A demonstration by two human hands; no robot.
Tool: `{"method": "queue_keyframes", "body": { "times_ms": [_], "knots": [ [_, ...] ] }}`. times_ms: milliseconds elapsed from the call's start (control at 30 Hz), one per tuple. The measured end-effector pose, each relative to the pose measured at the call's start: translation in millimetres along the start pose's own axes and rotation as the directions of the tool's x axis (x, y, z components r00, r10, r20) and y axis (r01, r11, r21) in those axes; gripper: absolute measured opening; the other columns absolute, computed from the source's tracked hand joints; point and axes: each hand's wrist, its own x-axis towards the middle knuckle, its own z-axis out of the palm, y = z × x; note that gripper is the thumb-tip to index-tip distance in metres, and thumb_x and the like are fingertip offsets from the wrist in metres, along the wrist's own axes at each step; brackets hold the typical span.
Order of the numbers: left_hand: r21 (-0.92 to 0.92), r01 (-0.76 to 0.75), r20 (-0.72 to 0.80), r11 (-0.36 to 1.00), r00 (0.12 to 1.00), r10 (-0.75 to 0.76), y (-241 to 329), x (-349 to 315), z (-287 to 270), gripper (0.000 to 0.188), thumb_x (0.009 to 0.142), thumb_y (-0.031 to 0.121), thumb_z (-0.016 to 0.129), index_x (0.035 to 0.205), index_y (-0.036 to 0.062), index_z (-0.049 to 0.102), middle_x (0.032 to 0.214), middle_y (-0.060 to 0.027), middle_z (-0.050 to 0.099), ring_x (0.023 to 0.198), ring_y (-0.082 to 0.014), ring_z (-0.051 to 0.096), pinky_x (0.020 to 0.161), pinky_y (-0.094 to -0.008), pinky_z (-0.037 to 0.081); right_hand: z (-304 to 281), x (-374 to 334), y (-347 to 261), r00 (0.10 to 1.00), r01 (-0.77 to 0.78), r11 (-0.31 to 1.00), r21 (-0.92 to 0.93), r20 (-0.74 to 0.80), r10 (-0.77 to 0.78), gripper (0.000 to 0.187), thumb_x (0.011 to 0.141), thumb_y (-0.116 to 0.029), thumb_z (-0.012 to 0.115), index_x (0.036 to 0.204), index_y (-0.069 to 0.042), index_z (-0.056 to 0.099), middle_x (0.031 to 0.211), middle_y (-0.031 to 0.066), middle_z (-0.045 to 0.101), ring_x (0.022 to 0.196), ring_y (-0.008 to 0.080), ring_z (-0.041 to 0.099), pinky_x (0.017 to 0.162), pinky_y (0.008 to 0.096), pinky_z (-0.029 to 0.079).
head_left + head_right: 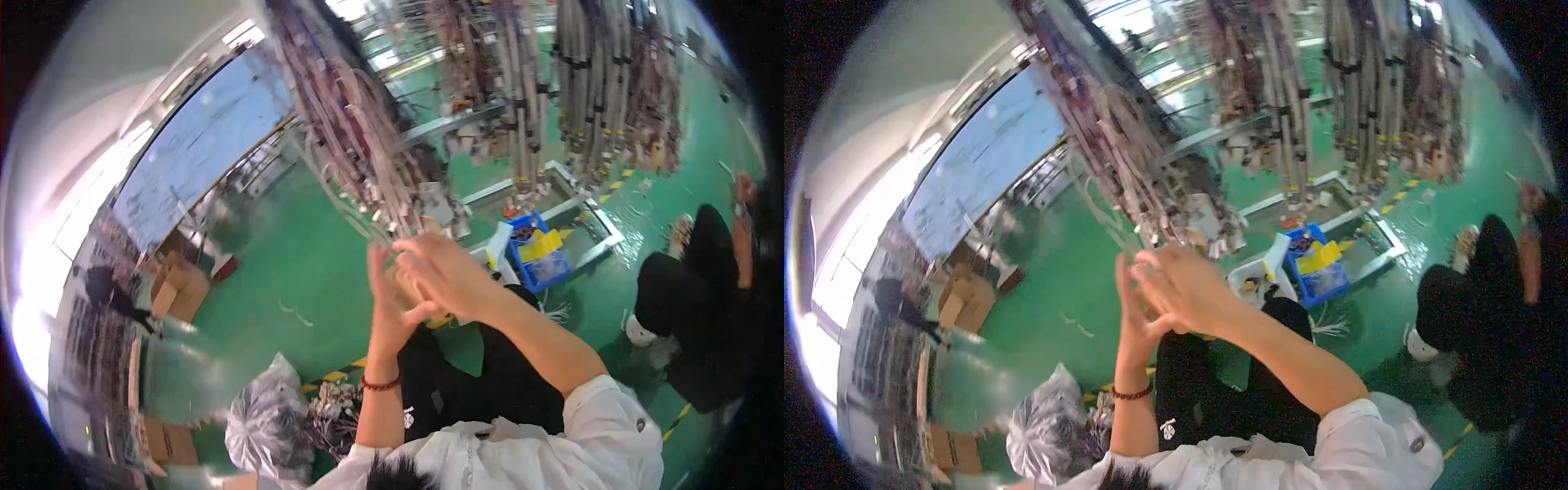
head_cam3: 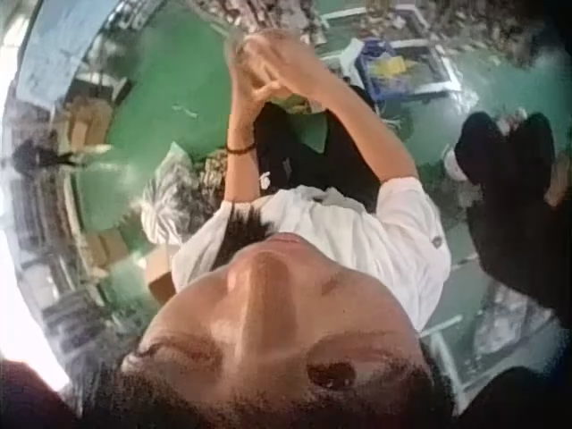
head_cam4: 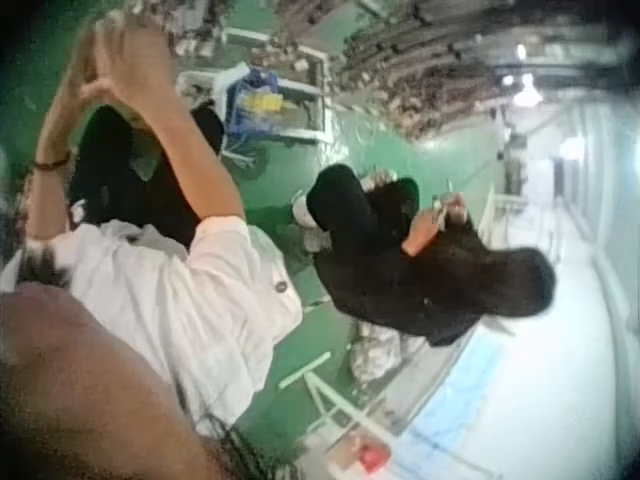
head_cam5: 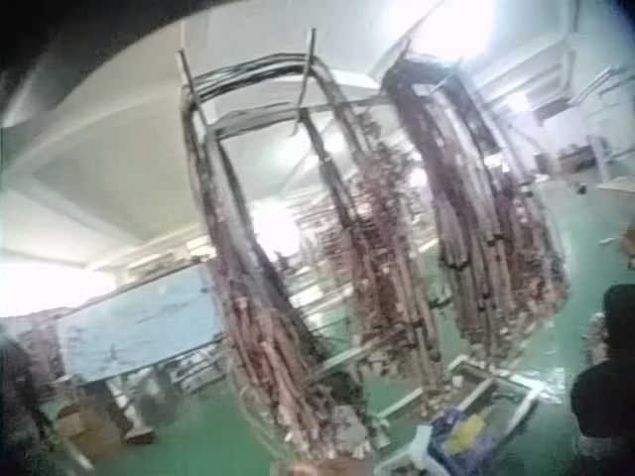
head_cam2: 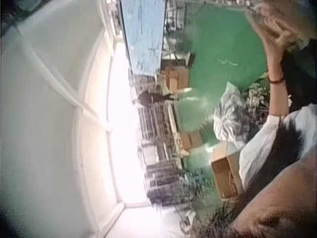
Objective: Organizing and sorting bundles of wire harnesses on a factory rack.
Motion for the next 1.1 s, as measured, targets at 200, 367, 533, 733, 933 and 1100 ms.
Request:
{"method": "queue_keyframes", "body": {
  "times_ms": [200,367,533,733,933,1100],
  "knots": [
    [-0.448,0.222,0.134,0.866,0.974,-0.181,-3.6,-7.5,-7.3,0.080,0.072,0.028,0.076,0.136,0.0036,0.033,0.127,-0.0072,0.044,0.120,-0.0199,0.041,0.103,-0.0351,0.033,11.3,-6.1,-2.1,0.999,-0.017,0.984,0.176,0.033,0.012,0.034,0.088,-0.019,0.052,0.117,-0.002,0.051,0.118,0.0182,0.053,0.113,0.0336,0.050,0.095,0.0393,0.039],
    [-0.634,0.259,0.239,0.728,0.962,-0.134,5.4,-10.7,-2.7,0.081,0.081,0.036,0.067,0.140,0.0012,0.024,0.132,-0.0105,0.041,0.122,-0.0198,0.041,0.103,-0.0345,0.034,-12.5,-26.0,-18.2,0.997,0.068,0.967,0.246,0.015,-0.074,0.028,0.086,-0.010,0.050,0.111,-0.002,0.059,0.130,0.0179,0.047,0.120,0.0324,0.046,0.100,0.0386,0.034],
    [-0.586,0.202,0.193,0.785,0.975,-0.107,7.6,-25.2,-18.9,0.084,0.084,0.040,0.062,0.143,-0.0013,0.017,0.136,-0.0136,0.038,0.125,-0.0227,0.040,0.105,-0.0361,0.032,-8.8,-40.6,-33.7,0.958,0.283,0.943,-0.177,0.096,-0.270,0.021,0.078,-0.002,0.056,0.096,-0.006,0.065,0.130,0.0178,0.046,0.119,0.0354,0.045,0.099,0.0454,0.036],
    [-0.615,0.186,0.096,0.766,0.982,-0.161,-2.2,-16.0,-6.4,0.072,0.084,0.039,0.062,0.137,0.0013,0.032,0.129,-0.0093,0.045,0.119,-0.0197,0.045,0.101,-0.0343,0.037,2.6,-35.9,-14.2,0.890,0.432,0.815,-0.387,0.036,-0.455,0.020,0.066,-0.009,0.074,0.085,-0.011,0.067,0.103,0.0020,0.054,0.101,0.0278,0.052,0.090,0.0468,0.044],
    [-0.615,0.211,0.007,0.760,0.965,-0.263,-0.6,-6.1,-3.0,0.074,0.086,0.034,0.059,0.139,-0.0042,0.024,0.128,-0.0125,0.047,0.116,-0.0215,0.049,0.097,-0.0350,0.041,1.9,-19.8,0.1,0.789,0.595,0.656,-0.464,0.178,-0.589,0.024,0.067,-0.017,0.060,0.090,-0.016,0.066,0.091,-0.0025,0.053,0.098,0.0186,0.052,0.091,0.0391,0.044],
    [-0.591,0.145,-0.009,0.793,0.982,-0.187,-9.4,-7.4,12.9,0.074,0.085,0.035,0.058,0.138,-0.0041,0.025,0.135,-0.0139,0.038,0.123,-0.0233,0.042,0.102,-0.0365,0.035,0.4,-34.4,6.3,0.907,0.377,0.859,-0.346,-0.052,-0.419,0.017,0.066,-0.013,0.072,0.079,-0.011,0.062,0.087,0.0004,0.052,0.088,0.0221,0.052,0.077,0.0378,0.041]
  ]
}}
